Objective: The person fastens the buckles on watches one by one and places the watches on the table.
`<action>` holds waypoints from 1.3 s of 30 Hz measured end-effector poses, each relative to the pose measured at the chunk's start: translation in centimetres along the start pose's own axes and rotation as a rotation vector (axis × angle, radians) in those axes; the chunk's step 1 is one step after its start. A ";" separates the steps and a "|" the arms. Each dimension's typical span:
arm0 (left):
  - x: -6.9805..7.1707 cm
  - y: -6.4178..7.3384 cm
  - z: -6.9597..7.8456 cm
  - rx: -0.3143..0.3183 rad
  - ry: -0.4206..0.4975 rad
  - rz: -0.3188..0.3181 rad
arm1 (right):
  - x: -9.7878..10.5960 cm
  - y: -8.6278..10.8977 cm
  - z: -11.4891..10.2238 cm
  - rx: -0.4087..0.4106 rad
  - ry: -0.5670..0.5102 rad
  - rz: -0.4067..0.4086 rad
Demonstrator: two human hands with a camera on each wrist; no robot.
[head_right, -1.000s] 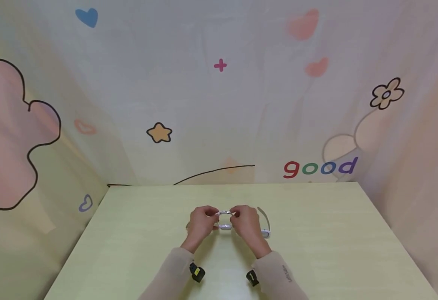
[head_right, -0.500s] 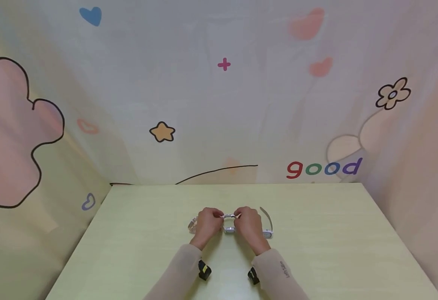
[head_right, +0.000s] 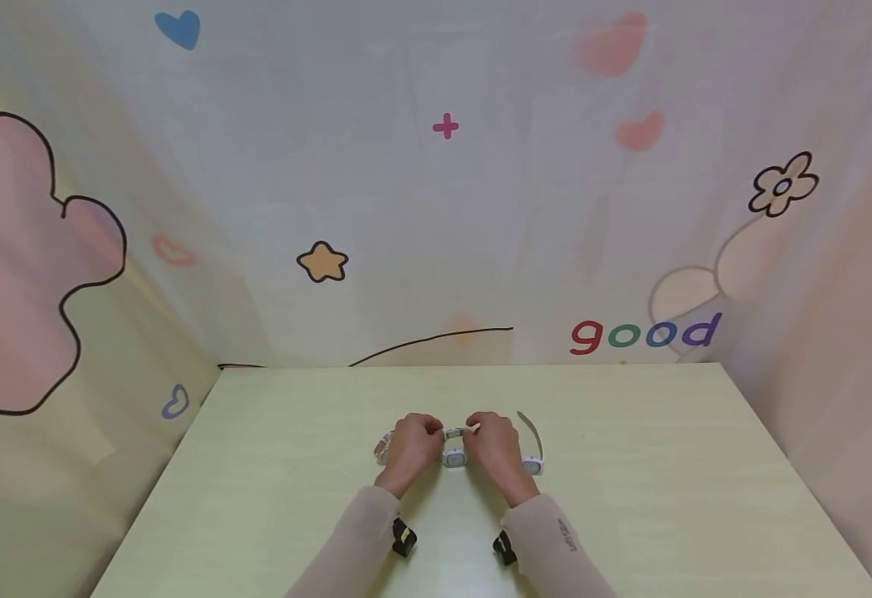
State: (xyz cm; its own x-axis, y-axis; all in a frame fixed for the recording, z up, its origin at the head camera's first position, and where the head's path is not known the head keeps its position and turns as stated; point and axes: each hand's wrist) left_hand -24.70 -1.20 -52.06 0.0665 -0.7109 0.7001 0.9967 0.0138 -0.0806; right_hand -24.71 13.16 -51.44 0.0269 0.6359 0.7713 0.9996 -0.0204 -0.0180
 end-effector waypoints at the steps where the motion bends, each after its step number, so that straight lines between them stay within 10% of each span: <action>1: 0.1 0.0 0.0 -0.004 -0.002 0.003 | 0.1 0.1 0.0 0.002 -0.005 -0.002; 21: 2.7 1.5 3.4 -0.126 0.150 0.075 | 6.7 3.4 -0.6 0.141 -0.098 0.108; 39: -0.6 1.3 7.6 -0.116 0.133 -0.065 | 9.3 2.4 3.2 0.137 0.003 0.146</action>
State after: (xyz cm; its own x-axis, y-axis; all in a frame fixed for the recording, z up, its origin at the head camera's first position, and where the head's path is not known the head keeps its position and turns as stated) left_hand -23.11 4.59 -47.12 -0.0120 -0.7943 0.6073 0.9859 -0.1108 -0.1254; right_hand -22.01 21.51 -46.31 0.1717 0.6314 0.7562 0.9763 -0.0065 -0.2163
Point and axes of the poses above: each hand's wrist, its own y-axis away from the middle knuckle, its own x-axis out of the back of the hand, z = x × y, and after that the axes turned 1 degree about -y, right-handed
